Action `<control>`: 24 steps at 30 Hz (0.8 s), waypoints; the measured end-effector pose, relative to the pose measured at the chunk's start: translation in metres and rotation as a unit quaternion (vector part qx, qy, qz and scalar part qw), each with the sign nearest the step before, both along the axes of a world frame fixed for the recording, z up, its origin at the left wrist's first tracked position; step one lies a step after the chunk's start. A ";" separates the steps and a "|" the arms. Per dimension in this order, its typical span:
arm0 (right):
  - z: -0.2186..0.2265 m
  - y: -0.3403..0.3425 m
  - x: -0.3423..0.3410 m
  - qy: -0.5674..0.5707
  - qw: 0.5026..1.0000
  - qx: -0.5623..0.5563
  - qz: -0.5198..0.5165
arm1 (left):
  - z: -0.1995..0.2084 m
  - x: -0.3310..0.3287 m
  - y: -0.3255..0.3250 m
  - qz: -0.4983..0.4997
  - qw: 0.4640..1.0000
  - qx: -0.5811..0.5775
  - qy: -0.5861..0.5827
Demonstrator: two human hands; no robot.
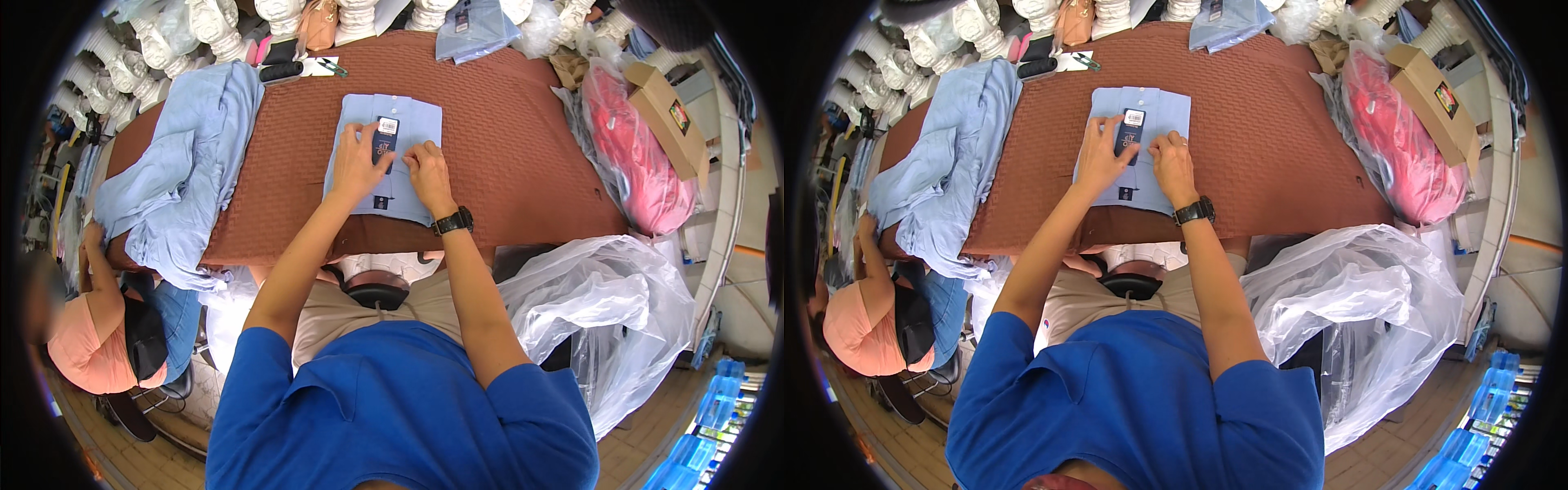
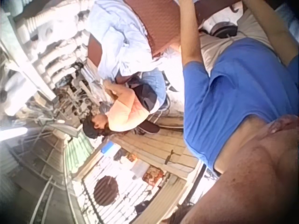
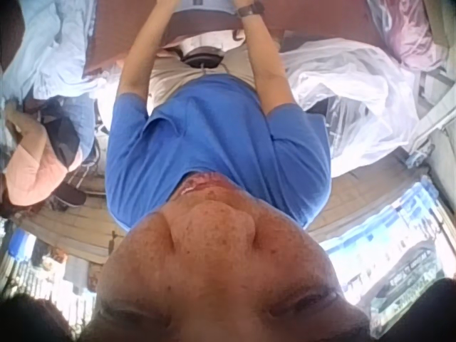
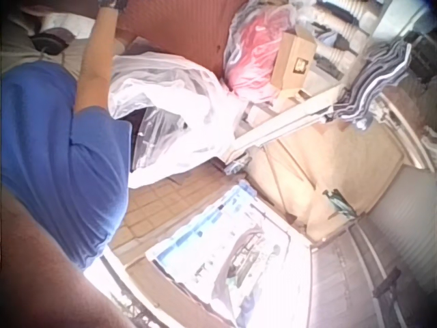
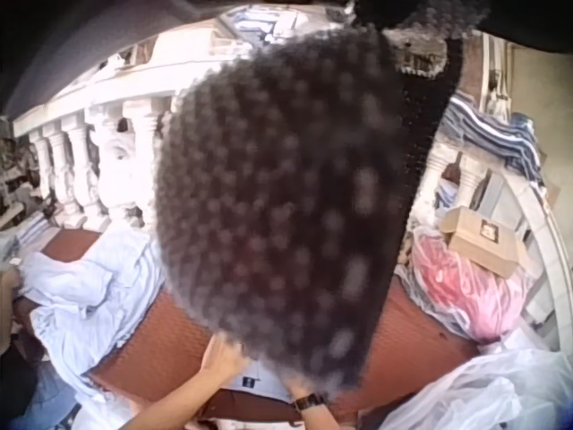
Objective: The person folds a blue long-sleeved shirt by laying it flat, placing a cardboard insert inside, folding the sleeves and sides over the insert, and then sliding the folded shirt into a plastic bag.
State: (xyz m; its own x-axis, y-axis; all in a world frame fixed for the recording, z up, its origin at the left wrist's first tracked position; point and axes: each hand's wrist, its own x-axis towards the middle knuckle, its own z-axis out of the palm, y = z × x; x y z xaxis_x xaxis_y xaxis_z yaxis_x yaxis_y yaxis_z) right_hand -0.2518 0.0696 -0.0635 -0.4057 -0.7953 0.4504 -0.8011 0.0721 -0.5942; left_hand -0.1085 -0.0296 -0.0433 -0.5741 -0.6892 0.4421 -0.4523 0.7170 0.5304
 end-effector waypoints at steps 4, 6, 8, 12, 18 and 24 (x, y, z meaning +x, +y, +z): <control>0.000 0.003 -0.003 -0.025 0.999 -0.026 0.008 | -0.006 -0.005 0.004 0.015 1.000 0.025 -0.004; 0.004 0.010 -0.010 -0.102 0.994 -0.022 0.009 | -0.009 -0.005 0.004 0.028 0.999 0.045 0.009; 0.009 0.027 -0.031 -0.088 0.994 0.015 -0.056 | -0.010 -0.001 0.003 0.037 0.997 0.073 0.017; -0.003 0.094 -0.110 0.164 0.834 0.176 -0.497 | 0.000 0.001 0.003 0.059 0.998 0.018 0.006; 0.051 0.038 -0.060 0.167 0.950 0.062 -0.257 | 0.005 -0.018 -0.043 -0.037 0.993 -0.030 0.109; 0.036 -0.074 -0.038 -0.048 0.997 -0.057 -0.009 | 0.001 -0.061 -0.105 -0.178 0.983 0.003 0.040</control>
